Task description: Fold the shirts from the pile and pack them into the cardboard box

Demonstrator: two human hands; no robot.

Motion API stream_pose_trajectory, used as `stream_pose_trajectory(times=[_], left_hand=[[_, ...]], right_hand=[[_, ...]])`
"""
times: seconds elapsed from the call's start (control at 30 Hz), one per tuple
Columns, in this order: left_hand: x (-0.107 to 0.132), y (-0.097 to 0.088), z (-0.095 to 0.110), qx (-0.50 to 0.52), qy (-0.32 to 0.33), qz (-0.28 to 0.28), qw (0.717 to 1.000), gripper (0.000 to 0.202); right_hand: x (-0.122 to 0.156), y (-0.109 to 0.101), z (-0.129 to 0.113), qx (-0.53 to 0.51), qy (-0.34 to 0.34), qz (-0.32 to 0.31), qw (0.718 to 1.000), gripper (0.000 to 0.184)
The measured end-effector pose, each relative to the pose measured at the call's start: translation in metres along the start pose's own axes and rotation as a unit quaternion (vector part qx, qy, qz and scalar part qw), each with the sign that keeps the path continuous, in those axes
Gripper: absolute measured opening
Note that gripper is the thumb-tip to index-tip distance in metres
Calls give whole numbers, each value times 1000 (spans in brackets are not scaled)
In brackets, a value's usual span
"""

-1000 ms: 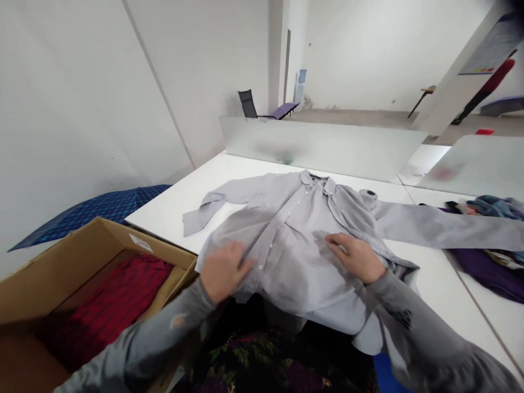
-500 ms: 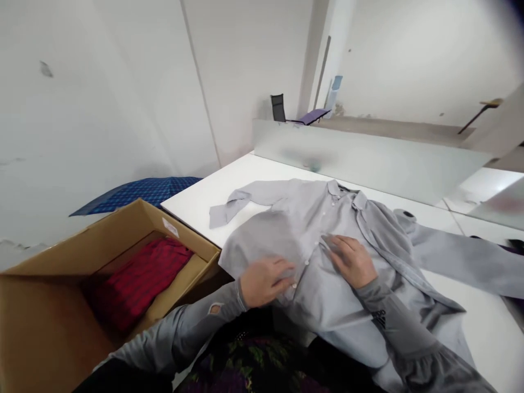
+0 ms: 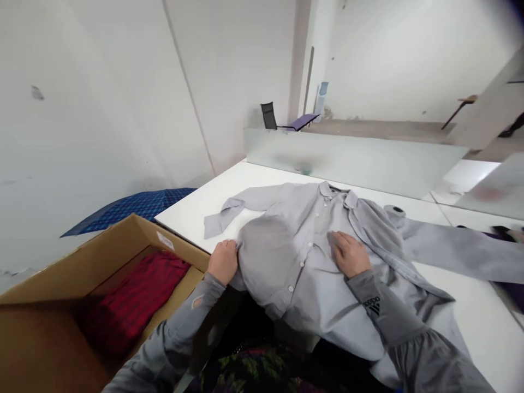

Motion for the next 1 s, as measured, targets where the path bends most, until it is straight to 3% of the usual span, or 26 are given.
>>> stream_pose_trajectory(times=[0.07,0.13,0.2,0.27,0.4,0.53,0.67,0.77,0.93,1.0], left_hand=[[6,-9,-3,94,-38,-3,995,18],[15,-22,-14,209,-106,-1,972,25],[24,-33,-29,253,-141,0,957,29],[32,-39,-44,224,-128,-24,966,29],[40,-44,-57,69,-73,-88,991,20],[30,-49,-37,-17,41,-34,998,26],[-10,-40,-1,30,177,30,983,28],[-60,-16,24,63,228,51,970,27],[-143,43,78,64,252,12,965,33],[-169,67,101,64,264,-4,962,39]], right_hand=[[1,3,11,18,20,-39,999,37],[1,4,14,17,30,-58,998,38],[1,4,13,14,39,-67,997,38],[0,4,11,12,48,-74,996,39],[1,3,7,10,52,-75,996,38],[-2,-1,7,10,45,-79,996,38],[-17,-11,14,15,22,-137,990,32],[-34,-16,27,27,35,-174,984,32],[-61,-15,66,56,99,-69,991,41],[-72,-9,85,89,123,-68,986,43]])
Point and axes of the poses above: each hand's wrist, its own x-axis away from the middle knuckle, its own y-axis out of the palm, z = x × y, the point moved 1 cm from there along -x, towards the middle knuckle, and after that the axes turned 8 degrees about z, right-handed, at the moved point
